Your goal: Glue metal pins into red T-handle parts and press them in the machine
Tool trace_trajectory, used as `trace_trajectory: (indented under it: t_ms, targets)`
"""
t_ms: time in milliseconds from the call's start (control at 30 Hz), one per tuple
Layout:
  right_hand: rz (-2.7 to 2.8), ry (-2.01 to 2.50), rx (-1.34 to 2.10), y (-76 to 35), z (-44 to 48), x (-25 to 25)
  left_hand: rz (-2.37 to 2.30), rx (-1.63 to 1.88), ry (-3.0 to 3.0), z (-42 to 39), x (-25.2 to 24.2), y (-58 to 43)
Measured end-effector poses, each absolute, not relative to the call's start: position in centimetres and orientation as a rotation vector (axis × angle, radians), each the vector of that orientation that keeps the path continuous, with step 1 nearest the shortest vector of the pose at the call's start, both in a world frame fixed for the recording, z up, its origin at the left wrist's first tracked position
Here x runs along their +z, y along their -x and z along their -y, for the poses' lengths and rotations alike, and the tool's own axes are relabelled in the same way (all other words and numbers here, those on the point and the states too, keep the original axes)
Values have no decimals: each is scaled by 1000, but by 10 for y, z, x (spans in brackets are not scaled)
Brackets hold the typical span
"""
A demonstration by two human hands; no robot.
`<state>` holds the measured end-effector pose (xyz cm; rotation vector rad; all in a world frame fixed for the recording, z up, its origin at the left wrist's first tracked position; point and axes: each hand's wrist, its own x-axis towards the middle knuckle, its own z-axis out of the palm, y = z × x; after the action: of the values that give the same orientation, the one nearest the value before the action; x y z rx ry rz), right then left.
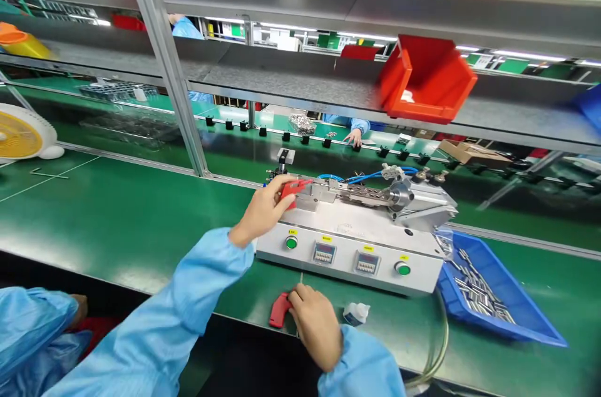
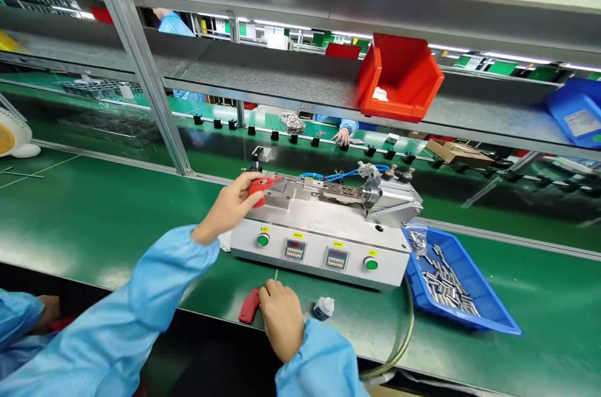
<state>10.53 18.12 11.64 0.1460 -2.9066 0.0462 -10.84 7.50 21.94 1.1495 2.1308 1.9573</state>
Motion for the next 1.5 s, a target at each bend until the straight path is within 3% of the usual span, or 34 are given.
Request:
trace_trajectory:
  t_ms: [133, 367, 533, 800, 1100, 1500]
  targets:
    - [2847, -17, 144, -106, -180, 96, -2783, 954, -1314, -121, 259, 145]
    - [2540, -119, 588, -165, -194, 120, -2937, 525, -1292, -138, 261, 137]
    - [2354, -27, 640, -205, -229, 145, -3005, 462, -1396, -128, 249, 128]
    - [2060, 575, 421, -183, -324, 148, -3000, 538, -1740, -112, 241, 122]
    - [2014, 637, 683, -162, -361, 142, -2850, 715, -1862, -57, 139, 67]
    - [2019, 843, 726, -163, -351, 141, -2836, 640, -1380, -75, 160, 62]
